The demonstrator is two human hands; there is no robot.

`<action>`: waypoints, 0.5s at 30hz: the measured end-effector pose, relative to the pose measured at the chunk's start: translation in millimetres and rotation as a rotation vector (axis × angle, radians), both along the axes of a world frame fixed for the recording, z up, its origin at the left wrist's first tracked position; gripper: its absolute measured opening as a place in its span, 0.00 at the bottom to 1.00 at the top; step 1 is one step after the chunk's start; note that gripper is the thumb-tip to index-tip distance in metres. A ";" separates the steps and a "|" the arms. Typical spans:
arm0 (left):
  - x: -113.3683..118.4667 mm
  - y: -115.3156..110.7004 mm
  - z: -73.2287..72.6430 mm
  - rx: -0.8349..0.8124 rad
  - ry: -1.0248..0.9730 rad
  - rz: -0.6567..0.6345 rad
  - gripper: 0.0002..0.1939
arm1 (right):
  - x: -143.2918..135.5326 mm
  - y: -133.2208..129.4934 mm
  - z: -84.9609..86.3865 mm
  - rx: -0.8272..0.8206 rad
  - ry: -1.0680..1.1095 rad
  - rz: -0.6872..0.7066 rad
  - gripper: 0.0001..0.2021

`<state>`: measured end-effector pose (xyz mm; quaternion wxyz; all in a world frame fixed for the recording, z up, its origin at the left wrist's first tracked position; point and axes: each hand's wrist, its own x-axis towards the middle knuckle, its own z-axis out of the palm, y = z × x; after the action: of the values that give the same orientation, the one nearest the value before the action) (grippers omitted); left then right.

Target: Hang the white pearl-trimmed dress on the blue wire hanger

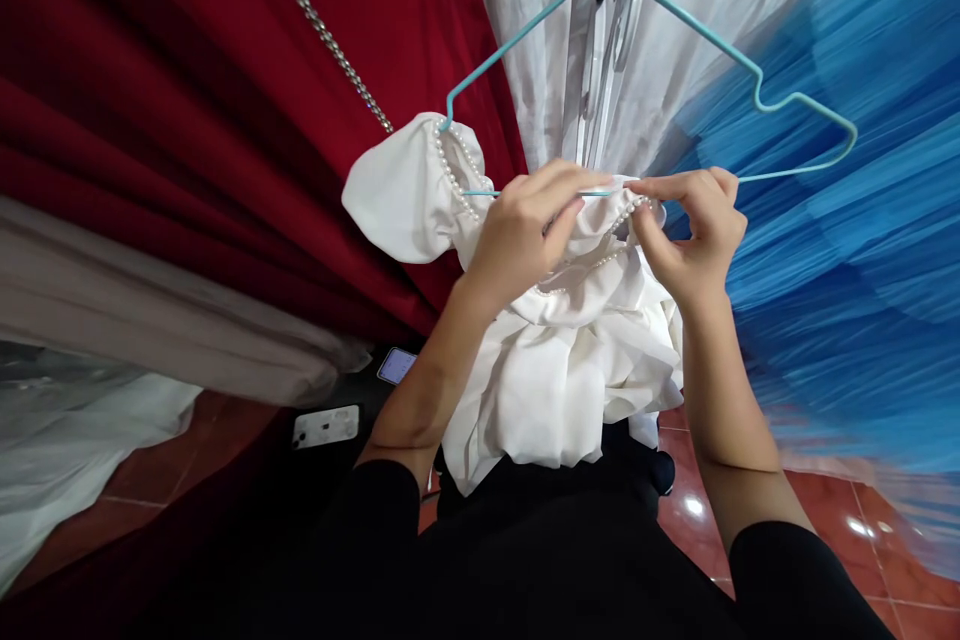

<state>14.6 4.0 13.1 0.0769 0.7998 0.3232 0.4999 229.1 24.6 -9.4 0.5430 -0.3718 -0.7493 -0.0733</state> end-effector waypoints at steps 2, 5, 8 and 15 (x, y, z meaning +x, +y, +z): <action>8.9 -0.2 -12.5 0.025 0.028 0.074 0.20 | -1.4 -1.9 -1.1 0.028 -0.041 0.026 0.04; 12.0 4.8 -19.5 0.022 -0.034 0.130 0.20 | 2.6 -10.9 -9.7 0.176 -0.071 0.014 0.02; 9.5 8.2 -17.3 -0.036 -0.080 0.077 0.20 | 18.9 -23.7 -21.9 0.276 0.023 -0.160 0.04; 5.1 4.4 -11.8 -0.107 -0.129 0.002 0.19 | 99.2 -0.4 6.7 -0.075 0.592 -0.399 0.16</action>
<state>19.7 8.4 1.4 0.1395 0.7604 0.3447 0.5325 328.2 24.2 -2.8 0.6973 -0.5357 -0.4745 -0.0393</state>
